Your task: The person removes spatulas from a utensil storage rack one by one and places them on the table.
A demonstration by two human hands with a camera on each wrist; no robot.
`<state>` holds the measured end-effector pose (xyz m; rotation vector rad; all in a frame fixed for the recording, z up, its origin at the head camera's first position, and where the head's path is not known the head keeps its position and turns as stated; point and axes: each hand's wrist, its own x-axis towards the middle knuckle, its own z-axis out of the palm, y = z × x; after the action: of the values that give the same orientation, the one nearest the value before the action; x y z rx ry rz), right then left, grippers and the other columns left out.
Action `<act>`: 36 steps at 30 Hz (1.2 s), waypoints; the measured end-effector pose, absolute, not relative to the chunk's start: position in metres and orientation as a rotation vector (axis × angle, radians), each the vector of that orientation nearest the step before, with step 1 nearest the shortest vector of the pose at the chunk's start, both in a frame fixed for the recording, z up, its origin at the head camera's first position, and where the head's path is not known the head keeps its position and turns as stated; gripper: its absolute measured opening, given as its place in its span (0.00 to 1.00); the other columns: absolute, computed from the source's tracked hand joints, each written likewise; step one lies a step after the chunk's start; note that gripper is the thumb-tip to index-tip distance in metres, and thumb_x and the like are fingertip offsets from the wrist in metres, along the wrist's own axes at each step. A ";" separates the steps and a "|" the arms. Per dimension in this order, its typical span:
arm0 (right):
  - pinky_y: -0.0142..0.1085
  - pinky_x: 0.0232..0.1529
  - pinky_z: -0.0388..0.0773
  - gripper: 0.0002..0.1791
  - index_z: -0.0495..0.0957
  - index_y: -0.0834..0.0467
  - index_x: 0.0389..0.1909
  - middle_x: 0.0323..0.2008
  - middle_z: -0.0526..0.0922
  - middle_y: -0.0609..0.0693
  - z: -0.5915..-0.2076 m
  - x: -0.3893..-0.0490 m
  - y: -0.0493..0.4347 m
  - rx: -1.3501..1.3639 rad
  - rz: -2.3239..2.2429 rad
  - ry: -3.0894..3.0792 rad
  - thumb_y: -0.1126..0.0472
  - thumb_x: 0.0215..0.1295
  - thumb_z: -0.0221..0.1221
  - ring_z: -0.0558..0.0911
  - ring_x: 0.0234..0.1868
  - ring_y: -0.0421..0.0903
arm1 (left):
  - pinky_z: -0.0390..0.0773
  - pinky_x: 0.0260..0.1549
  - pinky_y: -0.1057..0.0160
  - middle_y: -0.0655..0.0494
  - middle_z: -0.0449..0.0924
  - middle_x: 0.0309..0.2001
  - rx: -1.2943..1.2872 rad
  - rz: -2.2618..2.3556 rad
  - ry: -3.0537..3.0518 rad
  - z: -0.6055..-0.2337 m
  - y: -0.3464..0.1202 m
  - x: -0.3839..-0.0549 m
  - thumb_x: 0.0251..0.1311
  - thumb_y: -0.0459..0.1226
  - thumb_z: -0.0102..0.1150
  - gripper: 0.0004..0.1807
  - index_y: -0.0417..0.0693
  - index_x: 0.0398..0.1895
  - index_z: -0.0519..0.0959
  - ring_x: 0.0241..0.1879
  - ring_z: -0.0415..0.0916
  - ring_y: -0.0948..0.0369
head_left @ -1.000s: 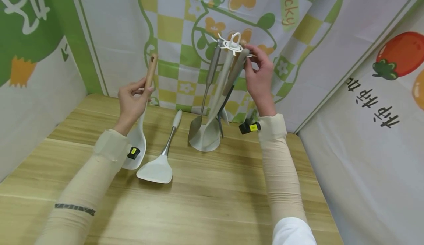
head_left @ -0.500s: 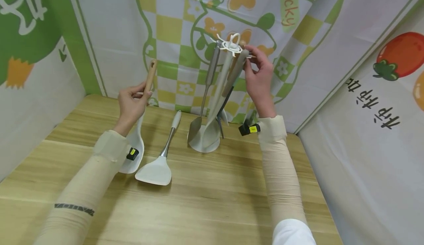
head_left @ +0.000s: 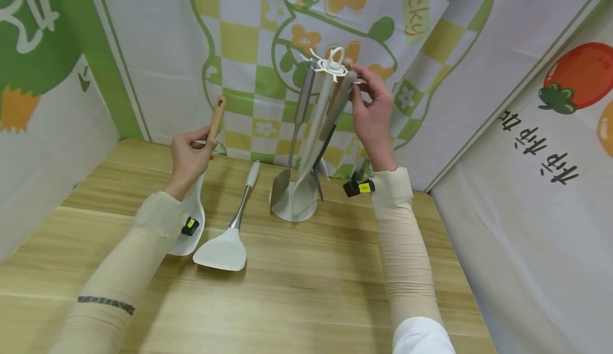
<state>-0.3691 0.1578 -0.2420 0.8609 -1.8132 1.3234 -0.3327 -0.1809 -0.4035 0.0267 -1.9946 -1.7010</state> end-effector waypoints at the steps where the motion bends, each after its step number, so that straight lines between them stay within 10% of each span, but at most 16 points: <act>1: 0.34 0.36 0.88 0.16 0.78 0.72 0.57 0.52 0.82 0.63 -0.242 -0.369 0.158 0.862 1.321 -1.814 0.76 0.71 0.54 0.84 0.39 0.37 | 0.79 0.20 0.79 0.29 0.82 0.51 0.022 -1.699 -1.993 -0.404 -0.181 -0.333 0.64 0.27 0.64 0.19 0.35 0.58 0.80 0.20 0.76 0.79; 36: 0.30 0.37 0.88 0.16 0.79 0.73 0.56 0.48 0.82 0.65 -0.242 -0.371 0.159 0.846 1.321 -1.798 0.76 0.70 0.55 0.83 0.39 0.37 | 0.87 0.29 0.69 0.28 0.80 0.51 0.050 -1.783 -2.118 -0.439 -0.193 -0.345 0.65 0.28 0.62 0.22 0.32 0.62 0.77 0.27 0.79 0.78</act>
<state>-0.3715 0.1586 -0.2417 0.8464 -1.7984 1.3208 -0.3449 -0.1928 -0.4389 0.0499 -2.1181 -1.7833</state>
